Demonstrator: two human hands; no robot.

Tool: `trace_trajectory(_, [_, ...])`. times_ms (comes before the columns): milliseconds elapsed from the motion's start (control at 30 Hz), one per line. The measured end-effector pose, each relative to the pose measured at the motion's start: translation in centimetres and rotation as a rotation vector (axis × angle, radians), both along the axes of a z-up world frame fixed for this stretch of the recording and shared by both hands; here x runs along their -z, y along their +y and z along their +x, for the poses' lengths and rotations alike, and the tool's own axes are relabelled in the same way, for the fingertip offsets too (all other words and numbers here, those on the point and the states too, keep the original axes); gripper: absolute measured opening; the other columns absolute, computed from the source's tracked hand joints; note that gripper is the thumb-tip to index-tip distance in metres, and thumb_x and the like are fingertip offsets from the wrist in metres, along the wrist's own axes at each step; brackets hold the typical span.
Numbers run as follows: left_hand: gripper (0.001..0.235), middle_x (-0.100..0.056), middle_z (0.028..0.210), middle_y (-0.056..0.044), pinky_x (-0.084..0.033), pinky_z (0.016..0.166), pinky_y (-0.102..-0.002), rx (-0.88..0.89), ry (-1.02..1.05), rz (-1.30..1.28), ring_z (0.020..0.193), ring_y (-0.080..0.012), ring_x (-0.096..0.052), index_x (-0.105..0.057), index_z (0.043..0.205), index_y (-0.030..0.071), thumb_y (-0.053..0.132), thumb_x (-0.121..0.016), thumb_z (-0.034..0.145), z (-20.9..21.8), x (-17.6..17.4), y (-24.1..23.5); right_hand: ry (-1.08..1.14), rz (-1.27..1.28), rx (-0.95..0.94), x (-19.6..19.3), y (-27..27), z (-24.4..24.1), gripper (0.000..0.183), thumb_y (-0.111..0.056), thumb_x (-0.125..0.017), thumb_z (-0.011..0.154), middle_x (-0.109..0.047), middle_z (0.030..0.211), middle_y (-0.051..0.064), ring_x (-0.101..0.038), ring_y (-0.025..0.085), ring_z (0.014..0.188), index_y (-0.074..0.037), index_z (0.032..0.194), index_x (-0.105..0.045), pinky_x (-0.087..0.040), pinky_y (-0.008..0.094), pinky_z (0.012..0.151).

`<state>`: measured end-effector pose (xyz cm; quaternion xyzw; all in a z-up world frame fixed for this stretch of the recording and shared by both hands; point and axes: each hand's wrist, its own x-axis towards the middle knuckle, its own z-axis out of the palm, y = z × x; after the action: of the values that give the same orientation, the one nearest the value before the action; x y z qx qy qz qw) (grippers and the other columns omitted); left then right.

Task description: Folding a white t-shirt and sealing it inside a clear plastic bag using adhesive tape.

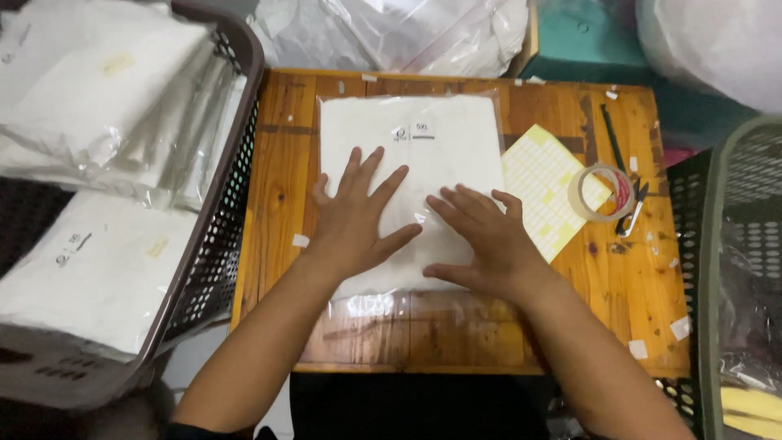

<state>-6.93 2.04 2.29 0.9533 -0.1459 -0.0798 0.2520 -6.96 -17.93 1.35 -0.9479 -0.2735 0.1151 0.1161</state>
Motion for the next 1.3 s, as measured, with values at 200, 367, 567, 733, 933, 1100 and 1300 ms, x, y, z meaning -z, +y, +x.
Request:
trace_trajectory(200, [0.073, -0.04, 0.122, -0.013, -0.024, 0.085, -0.053, 0.285, -0.037, 0.001, 0.12, -0.0319, -0.031, -0.05, 0.115, 0.016, 0.052, -0.07, 0.055, -6.2, 0.9, 1.4, 0.079, -0.008, -0.139, 1.4, -2.0, -5.4, 0.09, -0.059, -0.074, 0.054, -0.026, 0.137, 0.012, -0.021, 0.033, 0.126, -0.024, 0.128, -0.037, -0.016, 0.054, 0.094])
trace_trajectory(367, [0.059, -0.036, 0.126, -0.015, -0.022, 0.084, -0.051, 0.099, -0.159, -0.019, 0.12, -0.0349, -0.03, -0.046, 0.121, 0.015, 0.033, -0.064, 0.067, -9.9, 4.5, 2.3, -0.182, 0.098, -0.039, 4.6, -3.0, -6.6, 0.049, -0.036, -0.058, 0.076, -0.041, 0.128, 0.007, -0.034, 0.028, 0.121, -0.024, 0.121, -0.046, -0.025, 0.047, 0.089])
trace_trajectory(567, [0.032, -0.05, 0.115, -0.006, -0.028, 0.08, -0.039, -0.131, -0.415, -0.11, 0.11, -0.0288, -0.043, -0.059, 0.106, 0.021, 0.029, -0.059, 0.074, -10.5, 6.5, 2.2, -0.316, 0.16, 0.12, 5.0, -2.6, -6.6, 0.044, -0.039, -0.058, 0.076, -0.05, 0.122, 0.004, -0.041, 0.027, 0.118, -0.025, 0.117, -0.053, -0.029, 0.041, 0.087])
trace_trajectory(733, [0.036, -0.045, 0.12, -0.015, -0.032, 0.082, -0.043, -0.213, -0.356, -0.156, 0.111, -0.0374, -0.04, -0.059, 0.108, 0.016, 0.027, -0.064, 0.074, -9.7, 6.5, 1.9, -0.157, 0.136, 0.279, 4.0, -2.5, -6.0, 0.064, -0.043, -0.065, 0.069, -0.038, 0.133, 0.014, -0.027, 0.038, 0.125, -0.018, 0.124, -0.047, -0.026, 0.046, 0.095])
trace_trajectory(933, [0.028, -0.054, 0.105, -0.006, -0.037, 0.079, -0.041, -0.257, -0.346, -0.094, 0.103, -0.0309, -0.047, -0.062, 0.097, 0.019, 0.025, -0.065, 0.07, -8.7, 7.3, 1.6, -0.157, 0.151, 0.291, 4.8, -2.8, -5.3, 0.053, -0.036, -0.065, 0.071, -0.046, 0.127, 0.011, -0.035, 0.035, 0.122, -0.02, 0.12, -0.052, -0.029, 0.041, 0.098])
trace_trajectory(1100, [0.031, -0.05, 0.107, -0.013, -0.038, 0.08, -0.044, -0.314, -0.42, -0.129, 0.101, -0.036, -0.045, -0.06, 0.096, 0.013, 0.025, -0.067, 0.068, -8.8, 7.0, 1.4, -0.289, 0.076, 0.296, 5.1, -2.3, -5.0, 0.05, -0.039, -0.062, 0.072, -0.049, 0.125, 0.007, -0.039, 0.031, 0.12, -0.023, 0.119, -0.053, -0.033, 0.04, 0.093])
trace_trajectory(1300, [0.058, -0.037, 0.104, -0.008, -0.049, 0.067, -0.035, -0.484, 0.192, -0.203, 0.07, -0.018, -0.053, -0.041, 0.122, 0.013, 0.02, -0.066, 0.07, -11.4, 3.1, 1.8, -0.325, 0.023, -0.033, 4.0, 0.2, -7.4, 0.067, -0.06, -0.059, 0.066, -0.031, 0.136, 0.008, -0.027, 0.03, 0.123, -0.029, 0.123, -0.044, -0.027, 0.047, 0.087])
